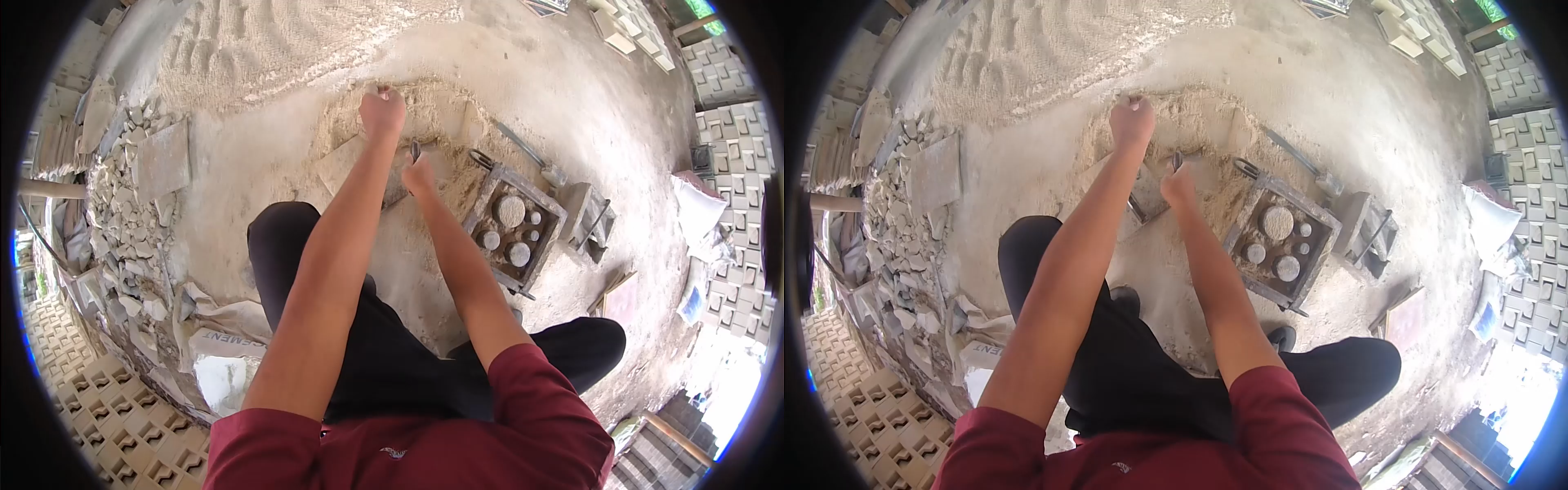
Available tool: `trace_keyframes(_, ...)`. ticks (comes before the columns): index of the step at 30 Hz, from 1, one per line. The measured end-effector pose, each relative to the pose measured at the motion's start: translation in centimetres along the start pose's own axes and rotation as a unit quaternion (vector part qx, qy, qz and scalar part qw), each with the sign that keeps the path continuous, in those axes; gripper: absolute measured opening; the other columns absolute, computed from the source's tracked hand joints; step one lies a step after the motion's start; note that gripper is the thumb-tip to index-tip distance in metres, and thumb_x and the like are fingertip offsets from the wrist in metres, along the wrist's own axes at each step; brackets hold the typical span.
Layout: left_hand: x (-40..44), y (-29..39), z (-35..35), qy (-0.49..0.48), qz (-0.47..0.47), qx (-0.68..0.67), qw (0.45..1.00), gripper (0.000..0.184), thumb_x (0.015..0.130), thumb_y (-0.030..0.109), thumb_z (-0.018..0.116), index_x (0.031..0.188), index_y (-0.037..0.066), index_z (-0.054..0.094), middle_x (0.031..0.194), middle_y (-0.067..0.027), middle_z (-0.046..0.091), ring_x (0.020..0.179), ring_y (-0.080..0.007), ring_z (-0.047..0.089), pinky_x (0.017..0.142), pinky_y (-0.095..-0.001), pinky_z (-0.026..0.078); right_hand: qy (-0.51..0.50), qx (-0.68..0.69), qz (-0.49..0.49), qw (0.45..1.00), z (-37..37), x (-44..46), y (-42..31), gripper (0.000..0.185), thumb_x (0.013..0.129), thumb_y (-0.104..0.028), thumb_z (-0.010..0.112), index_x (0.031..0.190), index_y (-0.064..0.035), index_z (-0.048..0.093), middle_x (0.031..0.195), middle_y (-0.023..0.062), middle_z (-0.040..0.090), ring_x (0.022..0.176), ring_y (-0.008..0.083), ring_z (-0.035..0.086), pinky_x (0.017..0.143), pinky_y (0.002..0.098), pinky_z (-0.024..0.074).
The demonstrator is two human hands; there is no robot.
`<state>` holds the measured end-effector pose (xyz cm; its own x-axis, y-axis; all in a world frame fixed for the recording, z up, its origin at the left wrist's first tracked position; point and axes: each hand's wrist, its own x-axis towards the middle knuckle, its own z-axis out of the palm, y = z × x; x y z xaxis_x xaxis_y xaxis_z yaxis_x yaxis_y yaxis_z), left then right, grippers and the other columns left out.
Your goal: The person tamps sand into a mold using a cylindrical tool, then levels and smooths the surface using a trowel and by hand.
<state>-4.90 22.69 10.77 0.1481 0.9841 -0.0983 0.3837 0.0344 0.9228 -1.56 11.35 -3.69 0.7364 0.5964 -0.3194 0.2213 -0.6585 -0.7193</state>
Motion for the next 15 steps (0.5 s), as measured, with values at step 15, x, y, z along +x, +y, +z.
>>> trace_keyframes(15, -2.9, -5.7, 4.1, -0.061, -0.194, -0.076, 0.976, 0.046, 0.085, 0.029, 0.059, 0.12, -0.001, 0.057, 0.118, -0.021, 0.061, 0.111, -0.0338, 0.057, 0.096, -0.037, 0.042, 0.083, 0.063, -0.101, 0.989, -0.2, -6.1, 5.0, 0.051, 0.092, -0.018, 0.056, 0.128, 0.0065, 0.029, 0.113, 0.0382, 0.051, 0.098, 0.0491, 0.055, 0.081, 0.0508, 0.0439)
